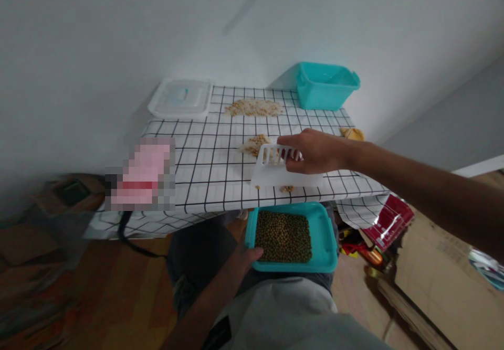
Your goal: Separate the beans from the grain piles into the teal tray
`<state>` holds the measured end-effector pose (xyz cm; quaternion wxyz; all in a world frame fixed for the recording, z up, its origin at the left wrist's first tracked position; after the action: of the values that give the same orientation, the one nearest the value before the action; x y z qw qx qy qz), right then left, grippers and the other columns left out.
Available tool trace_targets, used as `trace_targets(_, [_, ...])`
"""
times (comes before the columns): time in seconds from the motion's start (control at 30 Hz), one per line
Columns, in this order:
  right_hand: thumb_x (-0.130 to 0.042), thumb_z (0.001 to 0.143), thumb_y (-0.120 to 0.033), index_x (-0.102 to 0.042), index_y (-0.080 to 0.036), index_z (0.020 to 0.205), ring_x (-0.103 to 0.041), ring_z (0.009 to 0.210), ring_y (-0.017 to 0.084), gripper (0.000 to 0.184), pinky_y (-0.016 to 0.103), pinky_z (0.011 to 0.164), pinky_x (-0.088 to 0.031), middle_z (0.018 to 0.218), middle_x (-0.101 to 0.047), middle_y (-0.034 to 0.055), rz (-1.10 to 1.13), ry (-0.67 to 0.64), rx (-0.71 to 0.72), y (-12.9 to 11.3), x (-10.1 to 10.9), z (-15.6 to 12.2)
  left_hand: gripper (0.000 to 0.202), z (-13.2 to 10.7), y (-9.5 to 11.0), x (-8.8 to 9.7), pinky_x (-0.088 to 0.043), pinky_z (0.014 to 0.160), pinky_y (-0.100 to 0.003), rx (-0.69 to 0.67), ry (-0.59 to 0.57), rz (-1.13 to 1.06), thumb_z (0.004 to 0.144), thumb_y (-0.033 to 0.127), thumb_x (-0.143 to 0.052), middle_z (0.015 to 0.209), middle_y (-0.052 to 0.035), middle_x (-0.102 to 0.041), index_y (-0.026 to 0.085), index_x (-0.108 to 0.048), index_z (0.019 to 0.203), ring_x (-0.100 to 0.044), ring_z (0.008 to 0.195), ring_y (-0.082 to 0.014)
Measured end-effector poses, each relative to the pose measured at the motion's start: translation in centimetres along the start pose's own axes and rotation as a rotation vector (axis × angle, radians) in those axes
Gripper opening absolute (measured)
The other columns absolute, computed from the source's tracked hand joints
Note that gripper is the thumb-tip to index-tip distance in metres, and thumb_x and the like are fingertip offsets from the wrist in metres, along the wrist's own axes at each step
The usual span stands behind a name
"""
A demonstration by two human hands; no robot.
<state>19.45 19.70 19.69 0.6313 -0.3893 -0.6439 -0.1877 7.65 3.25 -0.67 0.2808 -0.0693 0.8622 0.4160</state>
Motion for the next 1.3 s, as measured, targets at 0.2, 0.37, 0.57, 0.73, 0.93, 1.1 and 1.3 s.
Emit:
trace_targets(0.2, [-0.056,0.079,-0.023,-0.059,-0.019,0.095,-0.056,0.063,0.015,0.017,0.028,0.062,-0.035,0.078,-0.068,0.0027,0.031,0.006,0.051,-1.0,-0.2,0.4,0.047,0.1,-0.5,0.5,-0.031,0.117,-0.047,0.005,-0.026,-0.003,0.085,0.029,-0.061,0.145,-0.0040,-0.056,0.025,-0.058,0.131,-0.041,0.140,-0.0292])
trace_targets(0.37, [-0.056,0.078,-0.021,-0.056,-0.021,0.088,-0.056,0.061,0.014,0.010,0.027,0.059,-0.034,0.074,-0.067,0.0004,0.058,-0.024,0.091,-2.7,-0.6,-1.2,0.033,-0.3,0.0,0.4,-0.031,0.117,-0.047,0.018,-0.043,0.013,0.087,0.028,-0.060,0.134,-0.0078,-0.065,0.017,-0.067,0.117,-0.047,0.136,-0.0299])
trace_targets(0.57, [-0.056,0.081,-0.027,-0.055,-0.019,0.093,-0.053,0.059,0.014,0.014,0.027,0.056,-0.032,0.071,-0.063,0.0031,-0.053,0.040,-0.042,0.1,1.9,-2.7,0.041,0.3,0.6,1.3,-0.035,0.114,-0.048,-0.020,0.035,-0.065,0.084,0.029,-0.061,0.119,-0.0101,-0.074,0.014,-0.065,0.122,-0.051,0.132,-0.0311])
trace_targets(0.73, [-0.056,0.080,-0.035,-0.055,-0.023,0.092,-0.052,0.059,0.018,0.017,0.030,0.055,-0.032,0.072,-0.061,0.0042,-0.202,0.183,-0.226,6.0,5.1,-3.9,0.045,0.5,0.5,1.3,-0.037,0.113,-0.047,-0.004,0.026,-0.115,0.084,0.028,-0.061,0.115,-0.0107,-0.075,0.014,-0.063,0.127,-0.057,0.126,-0.0308])
trace_targets(0.93, [-0.053,0.082,-0.033,-0.053,-0.022,0.092,-0.052,0.062,0.018,0.015,0.030,0.057,-0.034,0.076,-0.063,0.0056,-0.177,0.138,-0.227,7.7,3.5,-3.5,0.053,0.7,0.3,0.9,-0.037,0.112,-0.048,0.008,-0.052,-0.164,0.086,0.024,-0.060,0.123,-0.0109,-0.072,0.016,-0.052,0.138,-0.058,0.126,-0.0300])
trace_targets(1.1, [-0.054,0.081,-0.033,-0.057,-0.018,0.098,-0.056,0.065,0.018,0.023,0.029,0.061,-0.034,0.076,-0.064,0.0054,-0.161,0.070,-0.179,6.2,1.5,-1.0,0.055,0.7,-0.4,1.8,-0.038,0.111,-0.047,0.028,0.008,-0.161,0.085,0.026,-0.063,0.122,-0.0100,-0.072,0.018,-0.052,0.138,-0.059,0.125,-0.0301])
trace_targets(1.3, [-0.056,0.079,-0.028,-0.059,-0.018,0.094,-0.059,0.068,0.017,0.018,0.028,0.063,-0.036,0.076,-0.067,0.0038,-0.119,0.035,-0.064,3.1,1.4,0.8,0.050,0.2,-0.5,2.0,-0.040,0.110,-0.047,0.045,0.015,-0.132,0.086,0.025,-0.061,0.118,-0.0096,-0.074,0.016,-0.056,0.134,-0.058,0.125,-0.0305])
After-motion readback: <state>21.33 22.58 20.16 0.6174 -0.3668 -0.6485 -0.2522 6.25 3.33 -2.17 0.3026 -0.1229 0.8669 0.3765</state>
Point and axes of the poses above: each hand's wrist, its own z-axis towards the middle knuckle, its own x-axis out of the back of the hand, y = z × x, the point moved 10 cm from there along z, towards the middle knuckle
